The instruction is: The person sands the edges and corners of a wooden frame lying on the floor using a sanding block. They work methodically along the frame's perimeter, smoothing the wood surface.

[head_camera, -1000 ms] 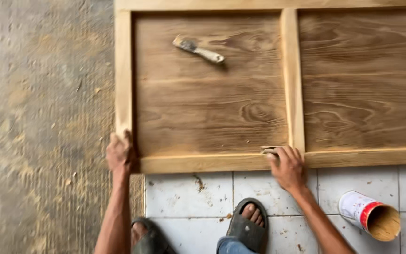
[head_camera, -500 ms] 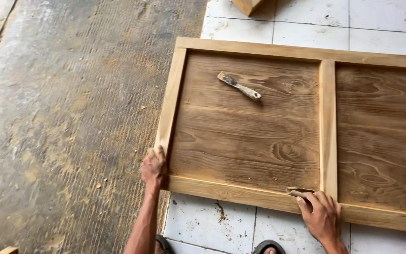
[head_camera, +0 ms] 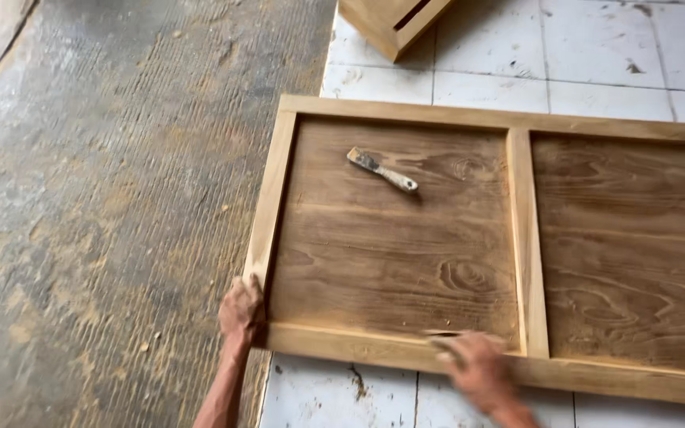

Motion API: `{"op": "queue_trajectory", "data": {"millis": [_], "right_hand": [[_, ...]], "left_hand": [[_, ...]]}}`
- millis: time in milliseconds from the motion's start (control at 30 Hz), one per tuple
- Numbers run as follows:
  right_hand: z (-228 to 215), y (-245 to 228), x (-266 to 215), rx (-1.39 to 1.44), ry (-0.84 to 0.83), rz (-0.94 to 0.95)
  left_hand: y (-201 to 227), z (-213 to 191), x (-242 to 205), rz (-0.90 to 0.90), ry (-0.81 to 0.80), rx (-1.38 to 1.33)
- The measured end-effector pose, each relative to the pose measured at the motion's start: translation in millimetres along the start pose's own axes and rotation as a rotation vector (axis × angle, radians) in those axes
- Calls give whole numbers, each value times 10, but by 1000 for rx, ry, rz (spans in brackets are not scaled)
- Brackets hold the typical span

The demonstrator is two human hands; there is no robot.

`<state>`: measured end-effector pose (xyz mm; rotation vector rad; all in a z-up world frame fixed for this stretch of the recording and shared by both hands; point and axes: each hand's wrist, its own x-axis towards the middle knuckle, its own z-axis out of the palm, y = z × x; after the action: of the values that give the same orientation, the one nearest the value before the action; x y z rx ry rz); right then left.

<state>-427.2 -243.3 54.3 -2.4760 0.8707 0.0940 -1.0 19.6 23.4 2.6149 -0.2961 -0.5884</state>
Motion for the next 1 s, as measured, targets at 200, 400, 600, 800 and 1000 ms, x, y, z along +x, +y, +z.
{"op": "queue_trajectory", "data": {"millis": [200,400,600,800,1000], "right_hand": [[389,-1219,448,237,98,-316],[456,-2295,982,111,-378,-447],[65,-567,407,105,-68,-360],[696,-2244,1032,168,-290,-429],[79,-2296,1003,255,-447,-444]], "left_hand": [[42,98,4,-28,62,45],[-119,134,117,-11,-17,16],[136,-6,-38,-256,-37,17],[259,-99,-188,-247,40,-75],[130,-70,-80,-183,71,-170]]}}
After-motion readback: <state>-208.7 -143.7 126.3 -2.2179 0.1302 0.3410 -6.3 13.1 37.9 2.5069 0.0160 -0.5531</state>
